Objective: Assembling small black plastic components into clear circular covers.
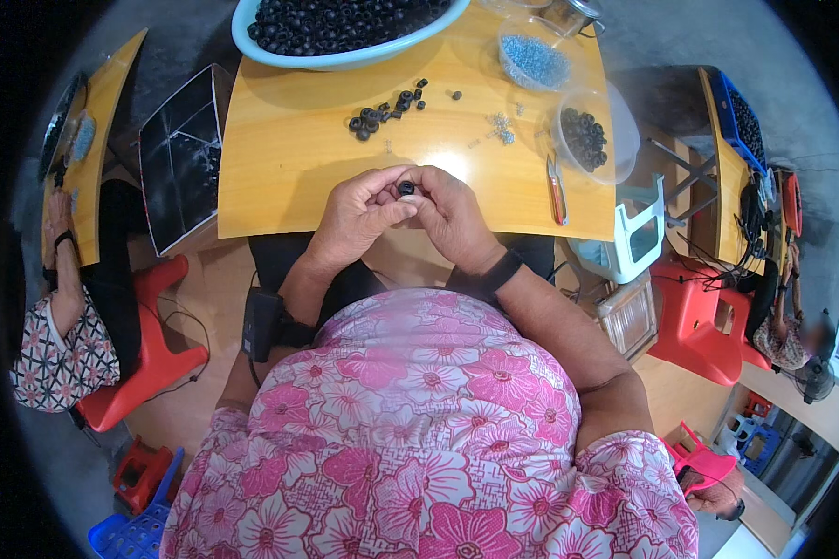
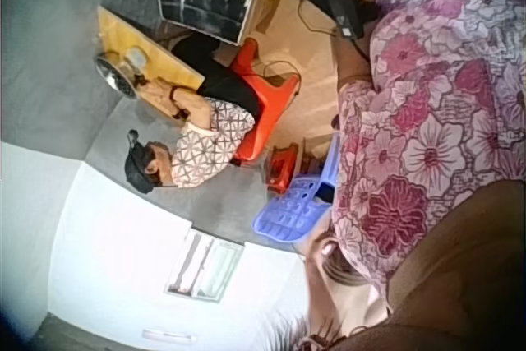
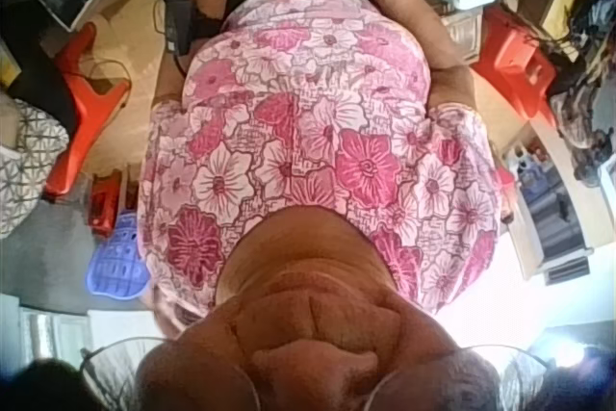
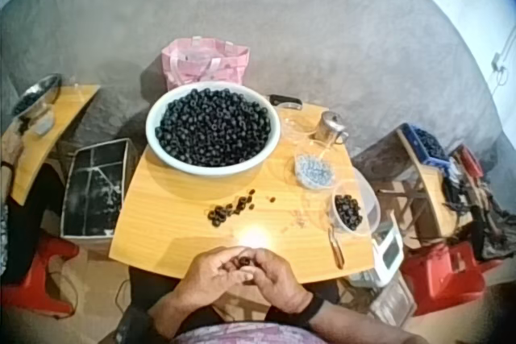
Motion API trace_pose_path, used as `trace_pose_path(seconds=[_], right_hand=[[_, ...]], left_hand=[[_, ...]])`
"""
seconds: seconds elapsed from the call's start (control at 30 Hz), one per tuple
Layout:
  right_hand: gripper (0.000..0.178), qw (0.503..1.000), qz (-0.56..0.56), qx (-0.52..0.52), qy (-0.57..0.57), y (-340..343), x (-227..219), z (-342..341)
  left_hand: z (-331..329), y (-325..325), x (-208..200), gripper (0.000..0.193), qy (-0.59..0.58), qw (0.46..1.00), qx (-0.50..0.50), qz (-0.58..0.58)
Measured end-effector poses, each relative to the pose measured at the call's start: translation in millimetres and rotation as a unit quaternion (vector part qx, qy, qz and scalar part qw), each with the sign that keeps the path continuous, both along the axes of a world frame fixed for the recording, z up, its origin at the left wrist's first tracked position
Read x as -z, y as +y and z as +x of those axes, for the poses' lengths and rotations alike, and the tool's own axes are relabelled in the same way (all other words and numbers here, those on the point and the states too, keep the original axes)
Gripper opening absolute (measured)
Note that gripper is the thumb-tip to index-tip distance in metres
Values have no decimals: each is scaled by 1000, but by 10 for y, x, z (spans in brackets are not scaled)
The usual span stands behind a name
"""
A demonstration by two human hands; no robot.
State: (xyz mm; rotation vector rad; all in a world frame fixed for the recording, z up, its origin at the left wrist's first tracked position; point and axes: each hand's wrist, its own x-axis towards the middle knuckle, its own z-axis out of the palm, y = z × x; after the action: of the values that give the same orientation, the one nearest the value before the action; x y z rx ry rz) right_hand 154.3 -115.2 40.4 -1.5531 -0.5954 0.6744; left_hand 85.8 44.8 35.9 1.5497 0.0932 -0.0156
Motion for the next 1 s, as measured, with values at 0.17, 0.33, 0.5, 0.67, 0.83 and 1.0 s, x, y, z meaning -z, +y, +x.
trace_pose_path(seconds=[0.17, 0.33, 0.5, 0.67, 0.83, 1.0], right_hand=[[23, 998, 1, 0, -62, -11, 58, 12], [23, 998, 12, 1, -58, 0, 76, -1], [22, 999, 18, 5, -44, -1, 25, -13], [21, 999, 7, -9, -49, -10, 43, 15], [19, 1000, 3, 5, 13, 31, -43, -15], [19, 999, 3, 10, 42, 54, -47, 5]], left_hand=[[-3, -21, 55, 43, -4, 1000, -13, -3], [-15, -31, 27, 43, 6, 999, -18, -31], [8, -31, 0, 44, 12, 999, -7, -32], [16, -38, -39, 44, 21, 999, -8, -39], [15, -17, -117, 43, 24, 999, -2, -40], [34, -22, -35, 40, 25, 995, 12, -98]])
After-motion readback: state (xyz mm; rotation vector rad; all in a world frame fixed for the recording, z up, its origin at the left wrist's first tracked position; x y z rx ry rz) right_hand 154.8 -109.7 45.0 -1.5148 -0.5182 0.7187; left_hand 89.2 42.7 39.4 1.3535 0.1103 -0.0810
